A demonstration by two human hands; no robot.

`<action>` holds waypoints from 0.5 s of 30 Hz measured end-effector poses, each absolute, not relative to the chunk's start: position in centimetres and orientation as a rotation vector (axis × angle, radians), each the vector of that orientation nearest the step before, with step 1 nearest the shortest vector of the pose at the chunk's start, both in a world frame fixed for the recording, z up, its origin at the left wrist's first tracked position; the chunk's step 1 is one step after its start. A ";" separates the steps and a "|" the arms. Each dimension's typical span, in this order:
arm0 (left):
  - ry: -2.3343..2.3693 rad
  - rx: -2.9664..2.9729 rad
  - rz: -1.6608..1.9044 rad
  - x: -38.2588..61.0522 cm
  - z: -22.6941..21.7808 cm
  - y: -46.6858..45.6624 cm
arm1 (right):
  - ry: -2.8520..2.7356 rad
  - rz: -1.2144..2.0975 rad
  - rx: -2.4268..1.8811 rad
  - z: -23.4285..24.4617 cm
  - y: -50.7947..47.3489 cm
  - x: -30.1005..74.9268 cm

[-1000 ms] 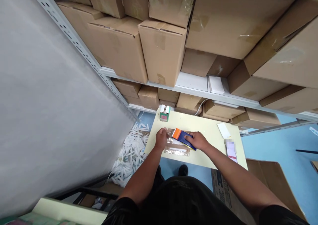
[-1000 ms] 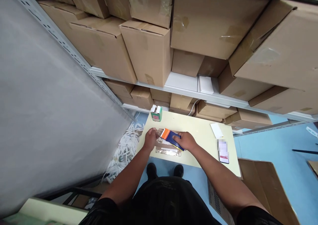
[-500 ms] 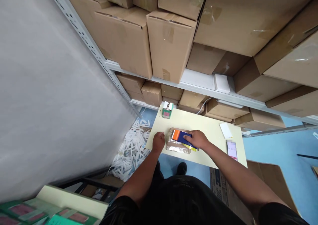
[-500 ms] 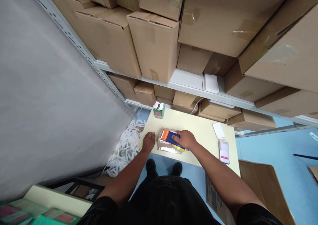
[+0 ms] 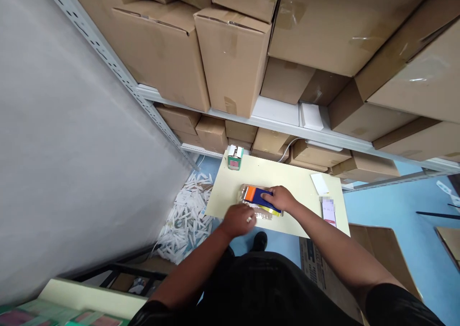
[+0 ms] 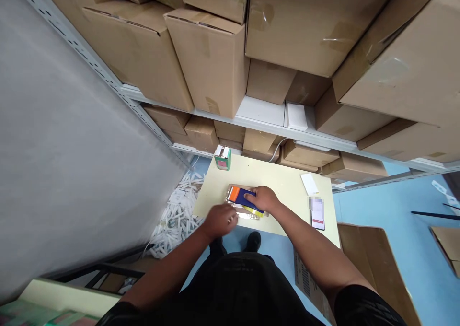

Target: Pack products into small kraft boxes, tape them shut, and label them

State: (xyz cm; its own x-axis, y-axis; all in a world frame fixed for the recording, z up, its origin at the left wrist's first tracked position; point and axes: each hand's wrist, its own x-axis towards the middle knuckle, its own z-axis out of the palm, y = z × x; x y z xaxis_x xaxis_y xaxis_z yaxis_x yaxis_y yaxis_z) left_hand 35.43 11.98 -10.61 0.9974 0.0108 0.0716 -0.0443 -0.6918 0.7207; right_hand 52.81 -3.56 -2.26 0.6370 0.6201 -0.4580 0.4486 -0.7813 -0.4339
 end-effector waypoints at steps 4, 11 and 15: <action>-0.073 2.124 -0.066 36.9 -8.7 6.0 | -0.873 0.873 -2.615 -1.9 -3.2 52.9; 0.213 1.801 -0.110 41.2 -9.7 4.0 | -0.913 0.858 -2.758 -1.3 -2.6 53.2; 0.178 1.598 -0.176 40.5 -10.5 5.0 | -0.966 0.913 -2.723 -0.9 -2.8 53.5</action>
State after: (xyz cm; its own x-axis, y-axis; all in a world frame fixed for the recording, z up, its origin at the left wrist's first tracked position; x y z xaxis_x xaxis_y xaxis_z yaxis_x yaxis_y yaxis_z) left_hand 40.50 5.02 -10.46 0.9750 0.0051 -0.2222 0.2222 -0.0343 0.9744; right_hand 53.54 -2.84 -0.87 0.6164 0.6047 -0.5044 0.5378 -0.7912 -0.2913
